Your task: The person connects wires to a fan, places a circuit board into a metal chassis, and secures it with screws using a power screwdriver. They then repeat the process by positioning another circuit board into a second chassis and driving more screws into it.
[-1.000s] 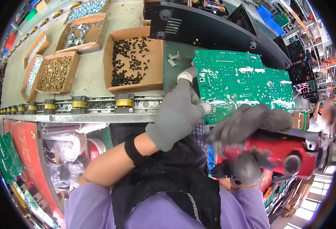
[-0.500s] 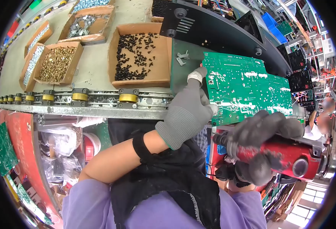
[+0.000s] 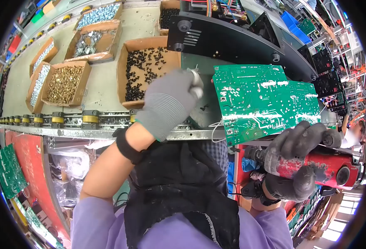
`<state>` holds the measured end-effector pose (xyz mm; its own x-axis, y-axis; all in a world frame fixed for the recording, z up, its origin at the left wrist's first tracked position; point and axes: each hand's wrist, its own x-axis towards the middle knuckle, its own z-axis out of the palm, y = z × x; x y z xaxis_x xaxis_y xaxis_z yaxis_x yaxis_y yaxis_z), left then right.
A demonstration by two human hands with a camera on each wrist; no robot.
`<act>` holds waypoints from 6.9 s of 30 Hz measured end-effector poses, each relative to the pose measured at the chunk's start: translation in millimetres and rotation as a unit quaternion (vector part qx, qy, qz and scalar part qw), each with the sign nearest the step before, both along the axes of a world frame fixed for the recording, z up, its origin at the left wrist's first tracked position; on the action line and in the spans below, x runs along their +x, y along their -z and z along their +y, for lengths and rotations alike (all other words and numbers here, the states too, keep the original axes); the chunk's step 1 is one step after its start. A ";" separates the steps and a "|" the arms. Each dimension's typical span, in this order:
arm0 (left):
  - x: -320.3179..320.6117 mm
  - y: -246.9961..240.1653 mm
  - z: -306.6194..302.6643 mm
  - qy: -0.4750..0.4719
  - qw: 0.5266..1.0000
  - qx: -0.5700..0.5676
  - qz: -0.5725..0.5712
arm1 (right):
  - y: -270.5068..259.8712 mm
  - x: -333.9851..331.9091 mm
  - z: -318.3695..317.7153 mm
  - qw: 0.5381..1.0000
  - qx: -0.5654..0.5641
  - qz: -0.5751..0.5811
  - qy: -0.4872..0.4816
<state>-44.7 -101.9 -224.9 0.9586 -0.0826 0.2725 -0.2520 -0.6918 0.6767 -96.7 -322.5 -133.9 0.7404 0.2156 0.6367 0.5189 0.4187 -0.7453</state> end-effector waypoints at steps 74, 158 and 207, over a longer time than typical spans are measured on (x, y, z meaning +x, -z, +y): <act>-69.6 -64.6 -153.9 0.235 0.713 -0.468 0.466 | -33.1 55.8 -146.0 0.958 -0.100 -0.040 0.267; -22.3 -14.5 -271.3 0.128 0.529 -0.724 0.423 | -47.9 66.8 -127.4 0.980 -0.166 0.012 0.111; -27.8 -26.7 -240.2 0.218 0.554 -0.621 0.509 | -35.4 79.7 -153.1 0.963 -0.197 -0.048 0.177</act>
<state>-72.5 -342.1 -198.2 0.6308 -0.7218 -0.2848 0.7379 0.4446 0.5077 -17.0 -475.7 -98.5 0.7537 0.2000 0.6260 0.6516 -0.1033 -0.7515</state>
